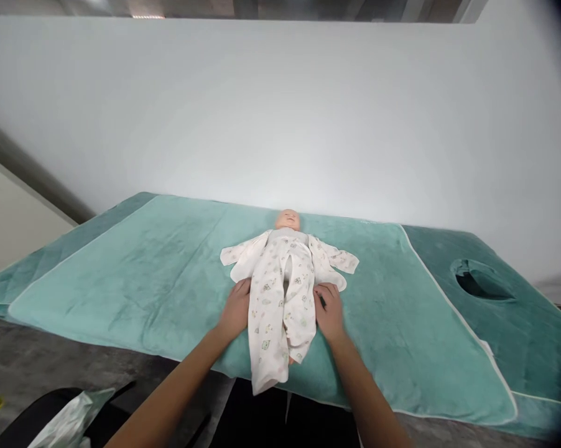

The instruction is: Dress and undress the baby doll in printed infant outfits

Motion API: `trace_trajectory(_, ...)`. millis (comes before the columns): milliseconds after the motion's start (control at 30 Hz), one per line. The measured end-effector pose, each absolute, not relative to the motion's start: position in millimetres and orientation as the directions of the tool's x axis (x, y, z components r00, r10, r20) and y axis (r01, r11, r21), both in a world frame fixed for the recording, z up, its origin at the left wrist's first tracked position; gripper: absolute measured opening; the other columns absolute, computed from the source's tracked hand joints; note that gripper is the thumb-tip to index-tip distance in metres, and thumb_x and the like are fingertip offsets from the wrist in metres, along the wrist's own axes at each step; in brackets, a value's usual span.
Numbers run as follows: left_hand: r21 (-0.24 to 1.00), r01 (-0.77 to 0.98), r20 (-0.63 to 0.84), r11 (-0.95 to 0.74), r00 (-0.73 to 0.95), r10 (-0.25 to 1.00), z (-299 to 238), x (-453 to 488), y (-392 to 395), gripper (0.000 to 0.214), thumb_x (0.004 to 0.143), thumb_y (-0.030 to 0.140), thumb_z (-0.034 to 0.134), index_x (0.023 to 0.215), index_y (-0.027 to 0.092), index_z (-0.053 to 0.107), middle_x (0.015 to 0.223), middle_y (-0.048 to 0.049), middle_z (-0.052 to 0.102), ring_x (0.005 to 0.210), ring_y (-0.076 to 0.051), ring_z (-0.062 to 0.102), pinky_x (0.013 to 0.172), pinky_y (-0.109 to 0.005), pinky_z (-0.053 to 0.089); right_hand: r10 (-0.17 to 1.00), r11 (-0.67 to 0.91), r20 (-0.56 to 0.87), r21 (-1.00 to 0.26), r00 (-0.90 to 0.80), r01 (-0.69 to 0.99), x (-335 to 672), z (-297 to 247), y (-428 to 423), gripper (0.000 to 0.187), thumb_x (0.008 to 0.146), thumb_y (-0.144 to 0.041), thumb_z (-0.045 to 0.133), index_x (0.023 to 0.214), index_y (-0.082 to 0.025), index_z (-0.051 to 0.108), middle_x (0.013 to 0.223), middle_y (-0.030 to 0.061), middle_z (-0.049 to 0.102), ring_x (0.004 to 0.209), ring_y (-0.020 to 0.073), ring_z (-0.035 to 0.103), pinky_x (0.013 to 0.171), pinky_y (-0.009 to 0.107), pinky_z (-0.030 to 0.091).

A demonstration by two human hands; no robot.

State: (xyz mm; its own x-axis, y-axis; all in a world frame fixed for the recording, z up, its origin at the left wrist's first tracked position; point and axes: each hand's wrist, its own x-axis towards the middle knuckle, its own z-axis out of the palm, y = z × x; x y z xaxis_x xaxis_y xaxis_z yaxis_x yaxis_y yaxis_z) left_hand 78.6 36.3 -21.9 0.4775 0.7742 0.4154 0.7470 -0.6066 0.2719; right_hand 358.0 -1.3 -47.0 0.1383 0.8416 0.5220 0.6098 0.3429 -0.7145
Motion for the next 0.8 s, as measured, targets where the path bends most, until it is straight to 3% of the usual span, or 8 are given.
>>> trace_trajectory(100, 0.379, 0.725, 0.463, -0.576, 0.39, 0.796, -29, 73, 30, 0.036, 0.096, 0.017, 0.045, 0.124, 0.024, 0.066, 0.126, -0.0104, 0.061, 0.121, -0.027, 0.054, 0.103, -0.047, 0.048, 0.853, 0.334, 0.492, -0.772, 0.175, 0.542, 361, -51, -27, 0.017, 0.095, -0.031, 0.051, 0.099, -0.023, 0.066, 0.103, 0.0084, 0.064, 0.101, 0.0241, 0.058, 0.091, 0.041, 0.047)
trace_trajectory(233, 0.537, 0.71, 0.487, -0.456, 0.181, 0.855, -37, 64, -2, 0.036, 0.098, 0.02, 0.042, 0.129, 0.025, 0.06, 0.132, -0.0094, 0.059, 0.125, -0.025, 0.054, 0.107, -0.048, 0.048, 0.913, 0.379, 0.406, -0.817, -0.032, 0.434, 351, -53, -79, 0.015, 0.09, -0.037, 0.062, 0.099, -0.025, 0.064, 0.097, 0.0058, 0.064, 0.087, 0.0218, 0.061, 0.077, 0.035, 0.051)
trace_trajectory(300, 0.576, 0.667, 0.458, -0.472, 0.215, 0.863, -38, 65, -28, 0.035, 0.098, 0.023, 0.046, 0.13, 0.027, 0.058, 0.136, -0.009, 0.057, 0.13, -0.025, 0.052, 0.11, -0.049, 0.046, 0.926, 0.364, 0.365, -0.805, -0.093, 0.468, 340, -52, -100, 0.024, 0.085, -0.039, 0.071, 0.105, -0.026, 0.064, 0.104, 0.0068, 0.064, 0.093, 0.0234, 0.061, 0.08, 0.037, 0.051)
trace_trajectory(400, 0.538, 0.585, 0.394, -0.606, 0.461, 0.795, -35, 77, -68, 0.037, 0.093, 0.03, 0.059, 0.13, 0.03, 0.058, 0.144, -0.0072, 0.053, 0.14, -0.028, 0.042, 0.116, -0.052, 0.04, 0.935, 0.335, 0.343, -0.77, -0.091, 0.543, 323, -51, -116, 0.022, 0.085, -0.038, 0.074, 0.102, -0.027, 0.065, 0.109, 0.0068, 0.065, 0.102, 0.0251, 0.061, 0.09, 0.04, 0.049)
trace_trajectory(500, 0.46, 0.556, 0.365, -0.692, 0.592, 0.718, -31, 92, -93, 0.045, 0.089, 0.029, 0.066, 0.133, 0.029, 0.058, 0.146, -0.0068, 0.051, 0.144, -0.031, 0.035, 0.121, -0.056, 0.032, 0.945, 0.319, 0.308, -0.803, -0.107, 0.504, 314, -49, -125, 0.008, 0.091, -0.033, 0.065, 0.092, -0.026, 0.063, 0.098, 0.0045, 0.066, 0.094, 0.0228, 0.063, 0.085, 0.038, 0.05)
trace_trajectory(667, 0.408, 0.609, 0.406, -0.68, 0.547, 0.732, -30, 106, -97, 0.046, 0.085, 0.012, 0.059, 0.129, 0.026, 0.059, 0.142, -0.0074, 0.054, 0.143, -0.03, 0.035, 0.123, -0.059, 0.023, 0.958, 0.288, 0.26, -0.873, -0.123, 0.393, 313, -29, -152, 0.008, 0.092, -0.03, 0.062, 0.086, -0.026, 0.058, 0.09, 0.0031, 0.064, 0.084, 0.0209, 0.063, 0.074, 0.034, 0.052)
trace_trajectory(800, 0.411, 0.638, 0.439, -0.652, 0.488, 0.754, -19, 121, -94, 0.036, 0.086, 0.02, 0.061, 0.121, 0.025, 0.062, 0.132, -0.0085, 0.06, 0.139, -0.03, 0.041, 0.124, -0.06, 0.021, 0.953, 0.301, 0.293, -0.874, -0.081, 0.38, 315, -1, -169, 0.011, 0.093, -0.027, 0.06, 0.084, -0.027, 0.055, 0.086, 0.0028, 0.061, 0.081, 0.0195, 0.062, 0.072, 0.033, 0.051)
